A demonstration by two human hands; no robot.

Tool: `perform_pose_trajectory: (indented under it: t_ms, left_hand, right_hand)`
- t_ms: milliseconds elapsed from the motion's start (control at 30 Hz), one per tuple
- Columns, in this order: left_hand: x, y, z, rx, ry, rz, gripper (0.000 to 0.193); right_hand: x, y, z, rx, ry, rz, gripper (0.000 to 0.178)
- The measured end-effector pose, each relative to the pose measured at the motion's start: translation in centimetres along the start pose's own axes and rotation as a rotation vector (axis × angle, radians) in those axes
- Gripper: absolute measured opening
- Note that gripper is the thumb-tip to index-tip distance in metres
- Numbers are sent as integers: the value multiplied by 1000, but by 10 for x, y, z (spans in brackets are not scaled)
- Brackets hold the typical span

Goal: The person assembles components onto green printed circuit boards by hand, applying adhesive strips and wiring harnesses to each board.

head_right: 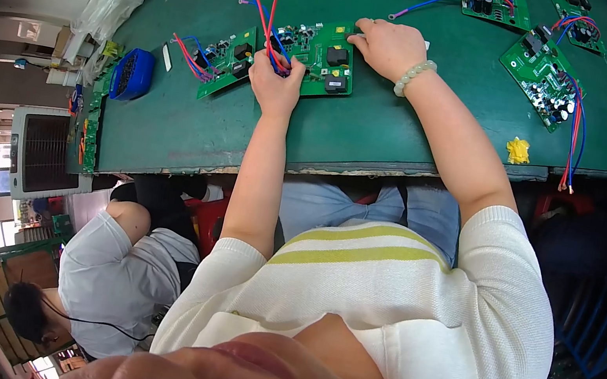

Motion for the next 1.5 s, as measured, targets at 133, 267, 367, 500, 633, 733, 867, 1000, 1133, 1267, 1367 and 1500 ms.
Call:
perform_pose_trajectory:
  t_ms: [133,267,367,500,633,733,867,1000,1133,1267,1367,1500]
  left_hand:
    - [0,2,-1,33,-18,-6,28]
    - [0,2,-2,74,-94,34,28]
    - [0,2,0,71,-93,31,28]
    - [-3,1,-1,55,-51,23,28]
    - [-2,0,0,38,-53,62,28]
    - [3,0,1,56,-94,93,28]
    - [2,1,0,65,-103,116,28]
    - [1,1,1,52,-88,147,28]
    - [2,-1,3,29,-54,136,28]
    - [-2,-4,3,-11,26,148,28]
    - [-7,-5,3,-26,72,134,28]
    - [-7,-5,3,-42,75,145,27]
  right_hand:
    - [3,3,2,23,16,12,32]
    - [12,1,2,-23,22,44,29]
    - [12,8,5,-92,-27,40,26]
    - [8,12,3,-101,-70,6,23]
    - [-13,10,-6,-141,90,-350,24]
    - [-29,-19,-9,-296,92,-289,23]
    - [-37,-9,-5,-105,108,8,24]
    - [-43,9,-6,33,56,91,26]
    - [-40,-3,-2,100,109,-22,26]
    - [-15,-19,-3,125,15,-181,26]
    - [-1,-7,0,236,-160,-152,27]
    - [-2,-9,-1,198,-140,-94,28]
Point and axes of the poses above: each hand's wrist, its own z-axis away from the middle knuckle, its own y-axis out of the palm, x = y × z, the point moved 7 cm from there along -z, towards the middle knuckle, and after that the axes turned 2 degrees about -x, right-handed, at the moved point
